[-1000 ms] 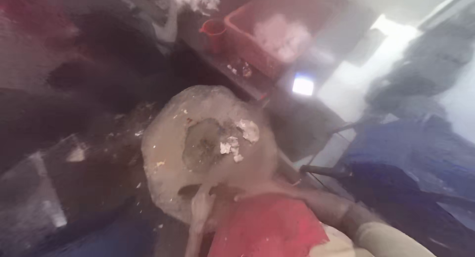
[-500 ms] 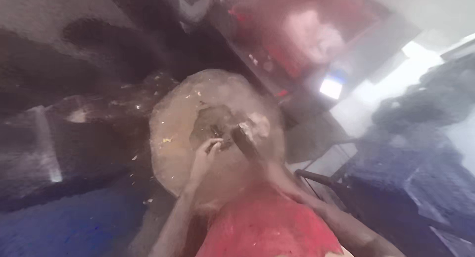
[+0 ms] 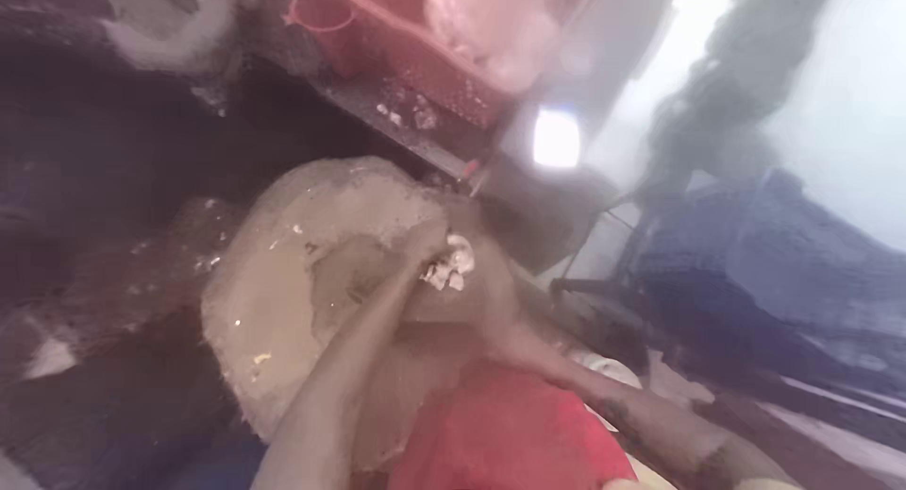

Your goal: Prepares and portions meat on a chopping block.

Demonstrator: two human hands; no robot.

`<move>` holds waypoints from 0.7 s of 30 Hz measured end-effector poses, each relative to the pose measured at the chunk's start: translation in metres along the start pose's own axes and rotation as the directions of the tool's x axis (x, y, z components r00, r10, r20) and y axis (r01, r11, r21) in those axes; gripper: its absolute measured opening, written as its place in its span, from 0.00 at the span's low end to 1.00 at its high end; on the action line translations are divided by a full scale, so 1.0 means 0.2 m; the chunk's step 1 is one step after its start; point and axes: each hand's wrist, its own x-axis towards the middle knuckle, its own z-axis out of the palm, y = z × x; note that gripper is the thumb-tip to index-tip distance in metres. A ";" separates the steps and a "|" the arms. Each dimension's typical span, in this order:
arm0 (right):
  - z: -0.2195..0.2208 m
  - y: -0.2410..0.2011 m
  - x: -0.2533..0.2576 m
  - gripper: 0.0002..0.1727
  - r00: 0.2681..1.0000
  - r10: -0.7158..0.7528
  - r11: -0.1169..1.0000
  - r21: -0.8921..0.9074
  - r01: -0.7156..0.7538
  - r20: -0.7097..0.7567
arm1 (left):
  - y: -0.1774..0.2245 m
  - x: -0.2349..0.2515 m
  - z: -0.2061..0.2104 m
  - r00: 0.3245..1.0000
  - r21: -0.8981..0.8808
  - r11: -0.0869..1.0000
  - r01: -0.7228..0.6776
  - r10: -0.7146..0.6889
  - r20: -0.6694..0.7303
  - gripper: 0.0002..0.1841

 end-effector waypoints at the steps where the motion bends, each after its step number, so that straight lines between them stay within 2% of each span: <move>1: 0.00 0.01 0.00 0.30 1.000 -0.009 1.000 0.009 0.009 -0.020 | 0.02 -0.02 -0.03 0.999 0.037 0.999 0.020 -0.022 0.049 0.23; 3: 0.02 0.04 -0.01 0.29 0.998 -0.037 0.999 0.036 0.040 -0.056 | 0.04 -0.06 -0.03 0.995 0.074 0.997 0.013 -0.021 0.101 0.22; 6: 0.02 0.07 0.02 0.28 0.998 -0.041 0.994 0.096 0.045 -0.046 | 0.04 -0.23 -0.07 1.000 0.017 1.000 -0.019 0.019 0.021 0.22; 9: 0.02 0.09 0.04 0.27 0.998 -0.056 0.989 0.135 0.060 -0.036 | 0.06 -0.54 -0.15 0.993 -0.241 0.968 0.074 -0.095 -0.076 0.20; 12: -0.02 0.10 0.03 0.29 0.995 -0.070 0.976 0.201 0.082 -0.064 | 0.01 -0.88 -0.11 0.934 -0.583 0.812 0.010 -0.216 -0.285 0.16; 14: 0.00 0.13 0.05 0.31 0.990 -0.093 0.956 0.270 0.119 -0.105 | -0.02 -1.08 0.00 0.873 -0.776 0.622 -0.106 -0.315 -0.372 0.17; 16: 0.02 0.14 0.07 0.32 0.996 -0.016 0.908 0.417 0.050 -0.085 | -0.08 -1.20 0.17 0.814 -0.865 0.471 -0.175 -0.425 -0.396 0.18; 17: 0.03 0.13 0.09 0.31 0.996 0.048 0.869 0.495 -0.005 -0.074 | -0.13 -1.23 0.28 0.802 -0.887 0.433 -0.158 -0.468 -0.371 0.19; 19: 0.07 0.12 0.09 0.30 0.987 0.152 0.790 0.606 -0.090 -0.052 | -0.24 -1.24 0.54 0.777 -0.898 0.439 -0.009 -0.562 -0.283 0.20; 21: 0.10 0.10 0.09 0.30 0.979 0.197 0.790 0.599 -0.129 -0.049 | -0.33 -1.25 0.77 0.736 -0.835 0.507 0.215 -0.646 -0.202 0.24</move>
